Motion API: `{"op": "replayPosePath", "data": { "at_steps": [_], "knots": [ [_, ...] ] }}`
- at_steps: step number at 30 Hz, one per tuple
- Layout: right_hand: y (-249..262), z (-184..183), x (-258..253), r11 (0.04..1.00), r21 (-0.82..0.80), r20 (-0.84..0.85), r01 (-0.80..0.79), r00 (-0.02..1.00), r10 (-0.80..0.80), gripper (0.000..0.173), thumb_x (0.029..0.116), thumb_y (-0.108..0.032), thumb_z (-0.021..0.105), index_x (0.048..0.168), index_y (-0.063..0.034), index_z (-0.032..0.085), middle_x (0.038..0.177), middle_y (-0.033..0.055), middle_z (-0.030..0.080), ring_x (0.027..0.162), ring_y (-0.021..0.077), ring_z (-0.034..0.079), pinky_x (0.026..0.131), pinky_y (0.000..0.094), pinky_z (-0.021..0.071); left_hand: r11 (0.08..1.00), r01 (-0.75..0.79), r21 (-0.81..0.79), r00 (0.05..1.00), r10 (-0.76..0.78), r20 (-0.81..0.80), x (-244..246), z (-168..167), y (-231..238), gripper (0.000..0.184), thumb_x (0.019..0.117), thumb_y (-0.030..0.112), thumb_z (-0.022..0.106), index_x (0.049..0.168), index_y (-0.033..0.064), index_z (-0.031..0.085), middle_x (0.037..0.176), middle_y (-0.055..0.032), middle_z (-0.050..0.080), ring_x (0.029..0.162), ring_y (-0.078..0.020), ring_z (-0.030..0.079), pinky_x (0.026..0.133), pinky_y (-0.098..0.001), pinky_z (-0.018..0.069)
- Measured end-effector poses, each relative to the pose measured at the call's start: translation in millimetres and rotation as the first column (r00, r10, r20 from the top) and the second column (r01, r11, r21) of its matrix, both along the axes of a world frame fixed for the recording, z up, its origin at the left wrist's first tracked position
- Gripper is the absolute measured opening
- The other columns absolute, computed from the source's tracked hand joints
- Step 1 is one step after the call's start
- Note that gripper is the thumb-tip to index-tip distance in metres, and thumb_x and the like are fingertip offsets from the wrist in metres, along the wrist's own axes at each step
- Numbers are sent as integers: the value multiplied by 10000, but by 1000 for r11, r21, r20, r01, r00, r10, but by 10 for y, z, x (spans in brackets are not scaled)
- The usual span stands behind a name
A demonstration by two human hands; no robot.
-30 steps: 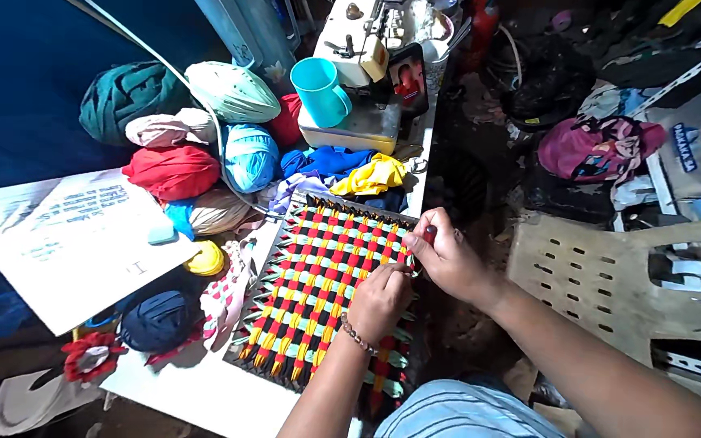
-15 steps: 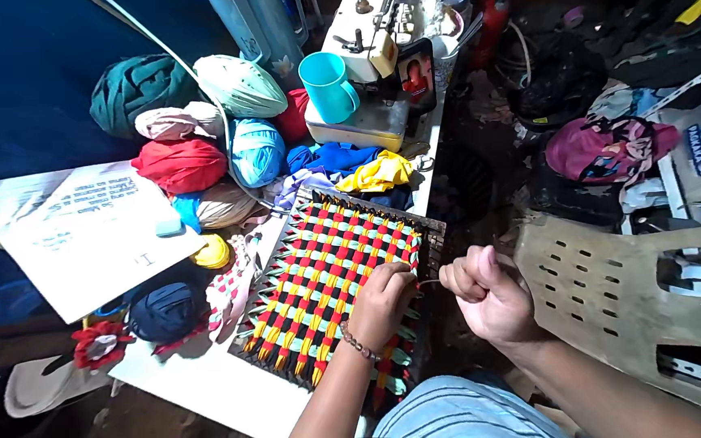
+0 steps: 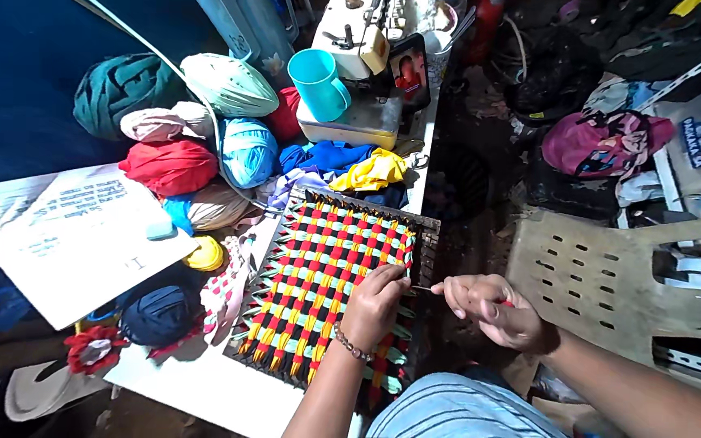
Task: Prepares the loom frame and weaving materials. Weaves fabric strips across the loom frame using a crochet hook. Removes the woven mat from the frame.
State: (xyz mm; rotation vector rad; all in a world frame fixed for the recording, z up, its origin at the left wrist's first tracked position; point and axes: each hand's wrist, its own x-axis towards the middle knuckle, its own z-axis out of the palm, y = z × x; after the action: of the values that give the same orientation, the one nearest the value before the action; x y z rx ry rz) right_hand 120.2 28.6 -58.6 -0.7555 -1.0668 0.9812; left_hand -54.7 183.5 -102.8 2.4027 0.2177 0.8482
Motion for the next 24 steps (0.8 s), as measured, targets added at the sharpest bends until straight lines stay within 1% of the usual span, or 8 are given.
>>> {"op": "replayPosePath", "data": {
  "at_steps": [2,8,12,14,16,18,21,24],
  "knots": [
    [7,-19,11,999,20,44,-45,998,44,423,1070,-376,486,713,-149,490,712,-37,525,829,70,603,1037,372,453,1000,-1,13,1000,1,-10,-6,3,-5,181,962,39,583,962,54,763,1085,-147,761,1073,-243,728,979,-315,564],
    [52,-65,33,985,60,119,-160,981,152,467,1066,-389,507,680,-152,393,646,-14,427,719,101,542,998,393,457,999,2,32,999,0,-50,-21,9,-18,181,961,34,584,959,59,763,1104,-141,758,1087,-250,724,986,-323,563],
    [7,-84,17,964,122,372,-238,911,178,533,1062,-376,503,629,-118,329,596,58,370,643,204,489,983,461,450,999,3,48,998,0,-65,-20,17,-24,181,957,29,589,957,65,766,1109,-140,756,1098,-256,719,985,-326,564],
    [-28,-73,46,947,120,487,-297,849,204,557,1067,-375,486,611,-113,301,581,72,333,622,235,457,979,476,447,997,8,70,996,-2,-84,-18,24,-35,184,954,30,587,967,74,765,1114,-137,754,1099,-260,717,973,-329,569],
    [-38,-40,95,931,107,546,-348,803,238,564,1070,-367,480,601,-111,302,573,79,334,621,251,461,987,486,447,995,13,101,994,-2,-105,-8,29,-42,178,954,38,595,965,86,766,1115,-131,751,1091,-259,718,953,-327,578],
    [-20,-2,123,931,105,506,-351,824,253,552,1064,-343,488,598,-111,305,570,73,344,623,237,470,977,474,449,994,16,111,994,-3,-112,0,40,-48,169,951,42,604,951,90,766,1115,-131,750,1085,-258,719,939,-325,583],
    [35,105,120,962,74,310,-264,923,230,505,1071,-315,479,627,-110,352,581,37,381,626,157,496,919,406,464,994,3,108,995,8,-103,11,54,-49,168,952,49,607,944,95,768,1095,-127,752,1069,-250,723,929,-319,587],
    [80,287,84,988,-122,93,-95,990,107,471,1083,-386,454,680,-148,507,622,-71,469,673,20,547,930,306,500,998,-18,68,997,23,-74,9,97,-50,165,963,70,605,954,97,768,1081,-126,750,1067,-239,718,941,-307,579]
  ]
}}
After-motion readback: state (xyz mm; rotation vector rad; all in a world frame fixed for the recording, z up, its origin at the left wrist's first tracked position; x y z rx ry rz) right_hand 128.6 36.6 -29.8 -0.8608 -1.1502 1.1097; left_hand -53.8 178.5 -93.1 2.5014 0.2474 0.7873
